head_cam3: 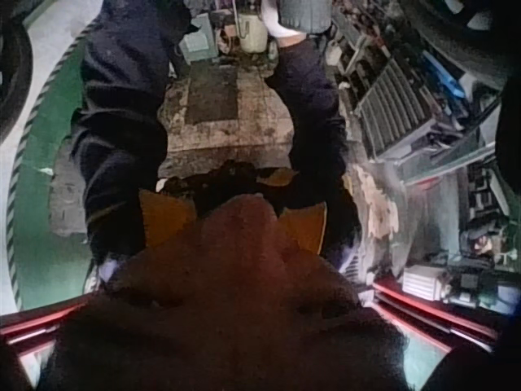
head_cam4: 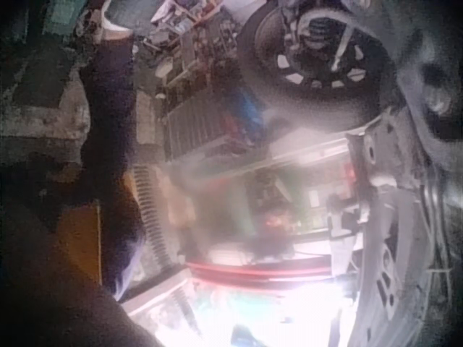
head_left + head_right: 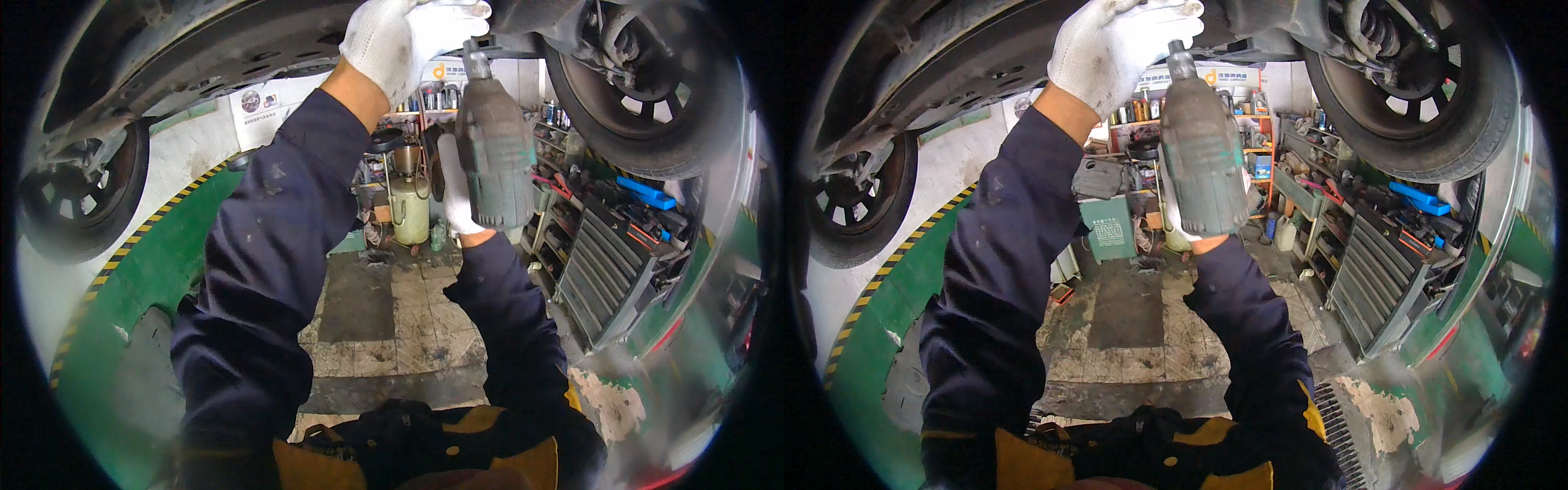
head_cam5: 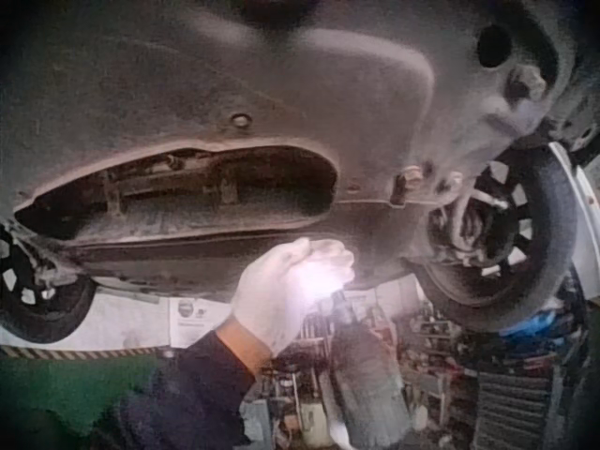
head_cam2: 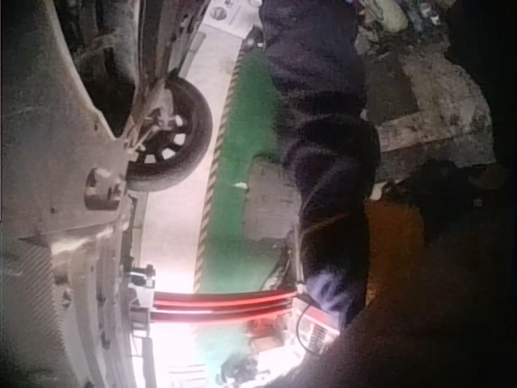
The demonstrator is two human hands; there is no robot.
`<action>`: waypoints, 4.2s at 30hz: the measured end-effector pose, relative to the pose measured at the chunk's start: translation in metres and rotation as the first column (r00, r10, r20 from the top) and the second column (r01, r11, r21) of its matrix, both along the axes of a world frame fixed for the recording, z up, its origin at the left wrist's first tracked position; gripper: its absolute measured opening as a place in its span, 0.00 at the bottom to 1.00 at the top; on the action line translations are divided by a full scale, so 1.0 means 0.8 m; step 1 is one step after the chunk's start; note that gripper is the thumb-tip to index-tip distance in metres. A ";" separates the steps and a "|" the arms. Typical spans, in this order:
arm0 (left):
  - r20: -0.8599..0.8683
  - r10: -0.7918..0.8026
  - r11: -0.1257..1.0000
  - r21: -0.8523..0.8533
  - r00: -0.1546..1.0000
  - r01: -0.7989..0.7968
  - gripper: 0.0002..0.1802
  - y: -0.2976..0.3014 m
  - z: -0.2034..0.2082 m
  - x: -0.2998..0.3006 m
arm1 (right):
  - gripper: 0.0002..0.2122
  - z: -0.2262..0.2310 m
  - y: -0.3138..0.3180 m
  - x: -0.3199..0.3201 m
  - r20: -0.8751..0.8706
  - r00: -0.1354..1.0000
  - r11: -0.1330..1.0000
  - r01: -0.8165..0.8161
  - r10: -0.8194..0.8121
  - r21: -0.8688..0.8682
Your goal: The person uses a cordless impact wrench to remove bolts from a car's underbody shield while the vehicle is raised on a lift. After removing several bolts, the person detaches the shield and places it on the floor.
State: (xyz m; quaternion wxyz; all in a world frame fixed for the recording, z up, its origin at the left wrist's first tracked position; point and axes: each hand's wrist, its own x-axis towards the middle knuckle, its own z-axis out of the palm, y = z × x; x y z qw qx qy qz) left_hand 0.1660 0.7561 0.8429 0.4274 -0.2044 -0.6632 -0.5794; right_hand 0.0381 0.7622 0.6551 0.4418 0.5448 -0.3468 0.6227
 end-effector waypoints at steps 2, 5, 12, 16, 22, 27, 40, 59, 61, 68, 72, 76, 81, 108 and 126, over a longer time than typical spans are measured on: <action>0.060 0.024 1.000 -0.020 0.998 -0.022 0.21 0.002 0.002 0.004 | 0.26 0.028 -0.009 0.008 -0.017 0.999 0.996 -0.053 0.052 -0.072; 0.051 0.017 0.997 0.072 0.999 -0.020 0.21 0.005 0.004 0.007 | 0.22 0.056 -0.022 0.016 -0.001 0.951 0.944 -0.307 0.309 -0.122; 0.145 -0.034 0.998 0.049 0.989 0.027 0.22 0.005 0.010 0.016 | 0.25 0.079 -0.045 0.019 -0.045 0.976 0.970 -0.218 0.214 -0.107; 0.156 0.029 1.000 -0.014 0.987 -0.027 0.24 0.007 0.013 0.018 | 0.29 0.090 -0.060 0.019 -0.102 0.994 0.974 -0.066 0.044 -0.218; 0.144 0.082 0.996 -0.031 0.986 -0.078 0.24 0.013 0.010 0.015 | 0.32 0.088 -0.080 0.021 -0.110 0.989 0.969 -0.125 0.103 -0.214; 0.168 0.060 0.997 0.034 0.984 -0.067 0.24 0.011 0.011 0.014 | 0.31 0.083 -0.078 0.034 -0.040 0.949 0.932 -0.314 0.312 -0.179; -0.015 0.299 0.946 -0.125 0.954 -0.298 0.19 -0.014 -0.056 -0.014 | 0.29 0.003 -0.062 0.040 0.118 0.964 0.967 0.247 -0.238 -0.063; -0.128 0.378 0.892 0.314 0.917 -0.324 0.10 -0.121 -0.131 0.337 | 0.23 -0.027 -0.078 0.249 0.006 0.944 0.924 -0.326 0.331 0.200; -0.088 0.253 0.955 0.179 0.963 -0.235 0.11 -0.103 -0.118 0.385 | 0.22 -0.007 -0.092 0.301 -0.013 0.910 0.899 -0.407 0.415 0.162; -0.071 0.518 0.854 0.105 0.853 -0.510 0.08 -0.053 -0.068 0.483 | 0.20 0.073 -0.129 0.453 -0.064 0.778 0.780 -0.626 0.625 0.007; 0.000 0.572 0.820 -0.043 0.820 -0.571 0.07 -0.050 -0.050 0.503 | 0.19 0.097 -0.138 0.487 -0.036 0.616 0.615 -0.788 0.787 -0.029; -0.036 0.606 0.793 -0.051 0.795 -0.607 0.07 -0.054 -0.041 0.507 | 0.18 0.096 -0.142 0.491 -0.078 0.656 0.655 -0.754 0.751 -0.046; -0.077 0.648 0.745 -0.139 0.757 -0.652 0.06 -0.060 -0.043 0.502 | 0.27 0.082 -0.142 0.488 -0.109 0.891 0.894 -0.447 0.441 -0.037; -0.029 0.581 0.761 -0.334 0.813 -0.556 0.18 -0.100 -0.006 0.501 | 0.24 0.119 -0.145 0.464 0.019 0.872 0.872 -0.489 0.490 -0.034; -0.009 0.319 0.947 -0.033 0.948 -0.319 0.18 -0.104 -0.004 0.485 | 0.14 0.114 -0.179 0.491 -0.154 0.815 0.803 -0.579 0.559 -0.145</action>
